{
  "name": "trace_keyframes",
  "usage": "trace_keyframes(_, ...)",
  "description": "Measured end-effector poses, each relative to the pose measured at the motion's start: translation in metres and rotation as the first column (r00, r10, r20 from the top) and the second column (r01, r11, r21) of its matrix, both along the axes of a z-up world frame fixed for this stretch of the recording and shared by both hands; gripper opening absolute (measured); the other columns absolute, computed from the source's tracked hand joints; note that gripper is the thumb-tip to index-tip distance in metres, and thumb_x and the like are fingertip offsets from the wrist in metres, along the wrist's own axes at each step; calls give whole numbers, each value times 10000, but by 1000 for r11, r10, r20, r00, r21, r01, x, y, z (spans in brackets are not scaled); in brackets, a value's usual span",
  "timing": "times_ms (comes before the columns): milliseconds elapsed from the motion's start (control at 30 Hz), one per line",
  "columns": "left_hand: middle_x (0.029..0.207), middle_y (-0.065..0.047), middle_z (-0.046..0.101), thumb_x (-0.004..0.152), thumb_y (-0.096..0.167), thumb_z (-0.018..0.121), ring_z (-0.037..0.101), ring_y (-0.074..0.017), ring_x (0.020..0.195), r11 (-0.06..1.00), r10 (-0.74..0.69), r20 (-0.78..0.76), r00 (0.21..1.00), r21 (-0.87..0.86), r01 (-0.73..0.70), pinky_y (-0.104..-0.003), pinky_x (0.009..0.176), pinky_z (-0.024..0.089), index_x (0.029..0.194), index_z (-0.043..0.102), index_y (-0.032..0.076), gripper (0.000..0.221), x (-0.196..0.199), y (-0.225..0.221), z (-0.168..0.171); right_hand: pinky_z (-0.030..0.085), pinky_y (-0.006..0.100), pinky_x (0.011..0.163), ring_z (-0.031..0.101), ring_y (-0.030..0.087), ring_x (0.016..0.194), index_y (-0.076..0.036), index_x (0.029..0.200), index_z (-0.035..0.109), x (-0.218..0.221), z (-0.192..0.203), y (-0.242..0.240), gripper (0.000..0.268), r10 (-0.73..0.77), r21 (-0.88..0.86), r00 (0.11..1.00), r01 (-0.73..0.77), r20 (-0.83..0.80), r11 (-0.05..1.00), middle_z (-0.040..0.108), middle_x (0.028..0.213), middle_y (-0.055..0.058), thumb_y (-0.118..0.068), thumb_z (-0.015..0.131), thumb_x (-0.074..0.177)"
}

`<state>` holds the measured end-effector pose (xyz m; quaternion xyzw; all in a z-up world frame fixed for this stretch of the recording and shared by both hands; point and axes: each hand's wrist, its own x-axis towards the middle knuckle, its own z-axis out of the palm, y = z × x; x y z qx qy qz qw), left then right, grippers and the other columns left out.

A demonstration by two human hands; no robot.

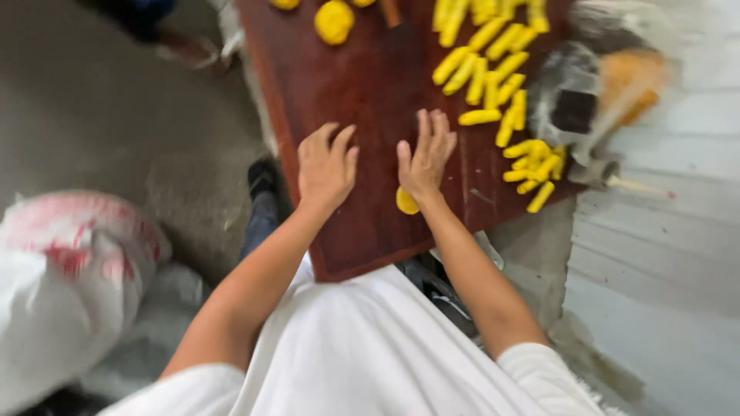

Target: Shaping and rolling yellow dough into small cylinders on a wooden table.

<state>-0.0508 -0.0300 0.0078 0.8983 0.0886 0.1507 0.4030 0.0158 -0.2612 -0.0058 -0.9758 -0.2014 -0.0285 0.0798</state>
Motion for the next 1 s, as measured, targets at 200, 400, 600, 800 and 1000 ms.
trace_keyframes(200,1348,-146,538,1019,242,659,523,-349,1248,999,-15,48,999,45,13,-496,1094,395,1378,593,121,384,-9,-3,-3,129,586,1262,193,357,1575,-139,1614,313,20,-5,16,649,-96,-148,988,78,-122,986,252,1677,175,-465,488,1081)
trace_keyframes(400,1344,-149,538,1024,250,644,525,-346,1246,999,-2,34,999,41,0,-495,1093,393,1382,588,117,387,-11,-7,-10,125,602,1253,196,404,1555,-79,1624,320,4,1,18,664,-52,-84,994,45,-93,995,244,1666,219,-439,482,1090)
trace_keyframes(600,1338,-164,530,1020,220,653,518,-370,1234,999,33,88,996,-26,-31,-497,1088,395,1380,583,120,380,-17,-10,-15,142,627,1270,231,387,1556,-130,1639,296,-10,14,7,613,-68,30,997,66,44,997,255,1666,194,-399,458,1112)
trace_keyframes(800,1332,-171,549,875,14,604,523,-395,1266,1000,21,256,966,6,-23,-490,1114,403,1359,592,96,491,-51,-32,8,230,558,1242,268,430,1511,-66,1608,340,-28,-14,-20,551,-78,277,993,101,-92,956,284,1650,229,-295,475,1126)
trace_keyframes(1000,1388,-244,535,805,27,580,492,-416,1335,877,-464,160,872,221,426,-487,1177,366,1406,540,-71,611,-112,-112,26,405,491,1084,529,374,1301,6,1397,560,-111,36,-87,587,130,293,991,-134,34,946,556,1384,176,47,565,811)
